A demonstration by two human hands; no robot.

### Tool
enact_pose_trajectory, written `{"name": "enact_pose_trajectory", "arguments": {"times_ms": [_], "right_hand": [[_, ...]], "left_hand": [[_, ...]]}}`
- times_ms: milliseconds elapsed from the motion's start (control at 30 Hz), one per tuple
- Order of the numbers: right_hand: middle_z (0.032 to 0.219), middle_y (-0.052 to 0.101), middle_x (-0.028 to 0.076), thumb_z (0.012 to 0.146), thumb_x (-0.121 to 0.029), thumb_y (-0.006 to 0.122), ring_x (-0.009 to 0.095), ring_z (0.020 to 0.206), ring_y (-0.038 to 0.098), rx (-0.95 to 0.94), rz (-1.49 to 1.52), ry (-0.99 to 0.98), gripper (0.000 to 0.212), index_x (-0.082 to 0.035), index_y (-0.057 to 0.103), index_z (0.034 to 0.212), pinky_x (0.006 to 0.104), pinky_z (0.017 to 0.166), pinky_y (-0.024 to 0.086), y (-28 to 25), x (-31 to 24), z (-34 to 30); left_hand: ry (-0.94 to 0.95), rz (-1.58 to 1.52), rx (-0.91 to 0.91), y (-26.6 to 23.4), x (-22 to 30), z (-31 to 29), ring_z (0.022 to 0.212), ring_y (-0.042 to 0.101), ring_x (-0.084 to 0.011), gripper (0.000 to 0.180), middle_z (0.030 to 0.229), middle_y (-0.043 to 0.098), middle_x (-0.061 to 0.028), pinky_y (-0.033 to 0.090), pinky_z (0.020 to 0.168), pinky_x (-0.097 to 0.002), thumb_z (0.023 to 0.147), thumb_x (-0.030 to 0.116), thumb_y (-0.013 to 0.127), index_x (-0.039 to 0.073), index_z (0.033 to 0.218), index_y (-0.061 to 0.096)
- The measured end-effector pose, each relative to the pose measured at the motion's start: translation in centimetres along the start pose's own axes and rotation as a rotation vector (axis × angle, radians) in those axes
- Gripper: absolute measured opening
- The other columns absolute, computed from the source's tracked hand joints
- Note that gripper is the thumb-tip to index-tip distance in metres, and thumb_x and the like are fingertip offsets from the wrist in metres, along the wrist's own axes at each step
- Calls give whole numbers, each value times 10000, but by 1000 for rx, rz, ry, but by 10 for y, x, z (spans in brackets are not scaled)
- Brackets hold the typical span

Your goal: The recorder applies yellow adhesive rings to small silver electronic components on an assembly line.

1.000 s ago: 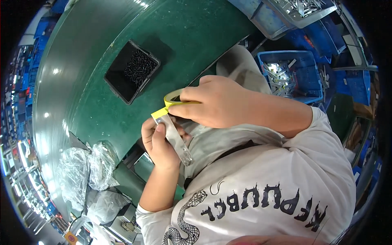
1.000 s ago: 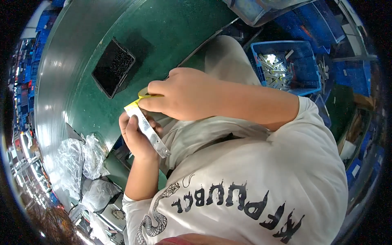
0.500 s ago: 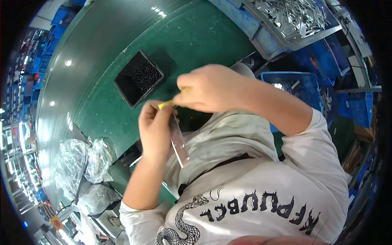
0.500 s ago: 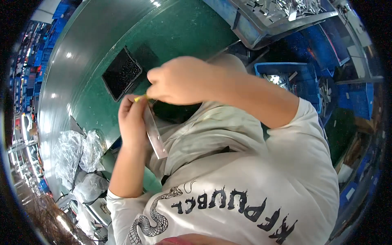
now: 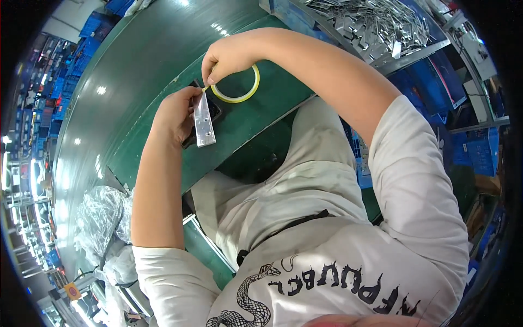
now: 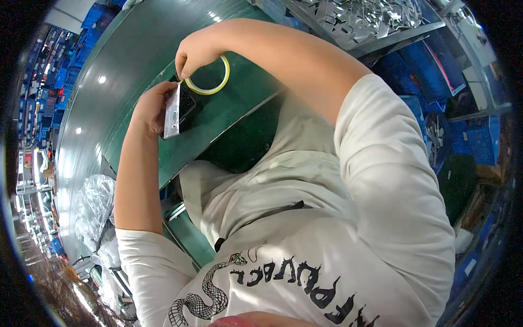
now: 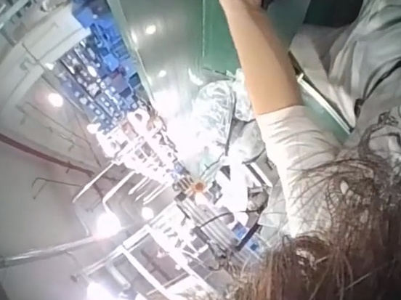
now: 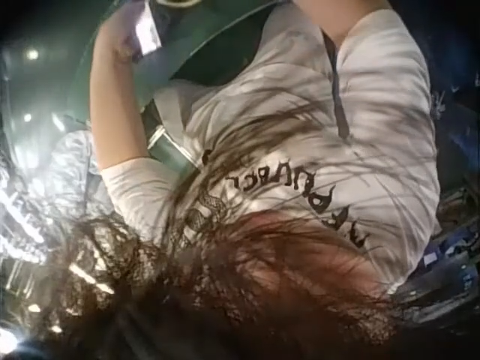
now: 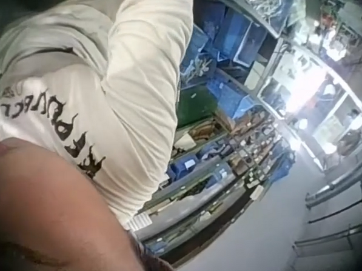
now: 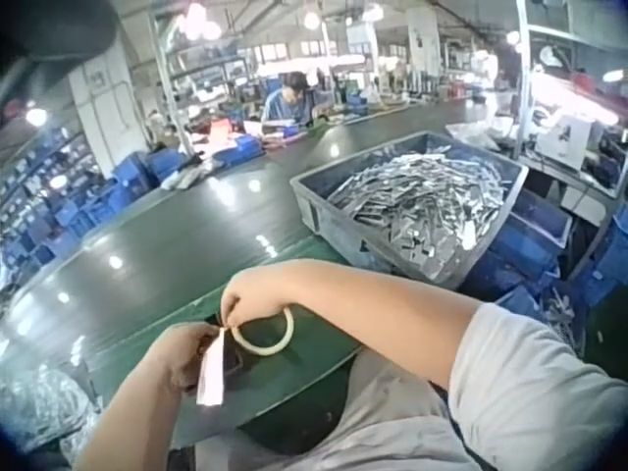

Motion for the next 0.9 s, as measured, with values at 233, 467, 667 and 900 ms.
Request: {"name": "enact_pose_trajectory", "arguments": {"times_ms": [233,467,667,900], "right_hand": [[1112,704,36,913,-333,639,191,1004,613,-73,180,127,318,-141,717,1153,350,798,479,11,20,18],[951,680,21,885,-368,675,139,731,540,-21,220,3,330,-170,729,1143,329,560,407,16,33,25],[1014,696,35,882,-367,682,167,873,597,16,187,-12,330,-151,731,1127,340,671,451,14,28,25],[1124,712,59,906,-336,665,203,1081,642,-17,173,59,340,-78,711,1123,343,963,462,14,32,24]], "left_hand": [[-31,36,20,0,-2,8,554,626,-218,176,738,652,-102,540,535,-344,914,163,564,-7,903,607],[27,6,36,5,-5,-5,601,559,-146,88,746,573,-51,448,530,-278,884,86,582,2,862,595],[50,39,57,1,-5,-4,554,526,-107,100,706,565,-19,383,468,-238,896,109,579,23,850,600],[21,81,79,7,-5,0,616,606,-196,141,754,612,-70,532,612,-332,912,136,577,-2,930,594]]}}
Point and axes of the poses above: each hand's wrist, its own z-axis towards the middle knuckle, its own y-axis out of the palm, x = y × z, the point moved 3 cm from there along z, towards the middle knuckle
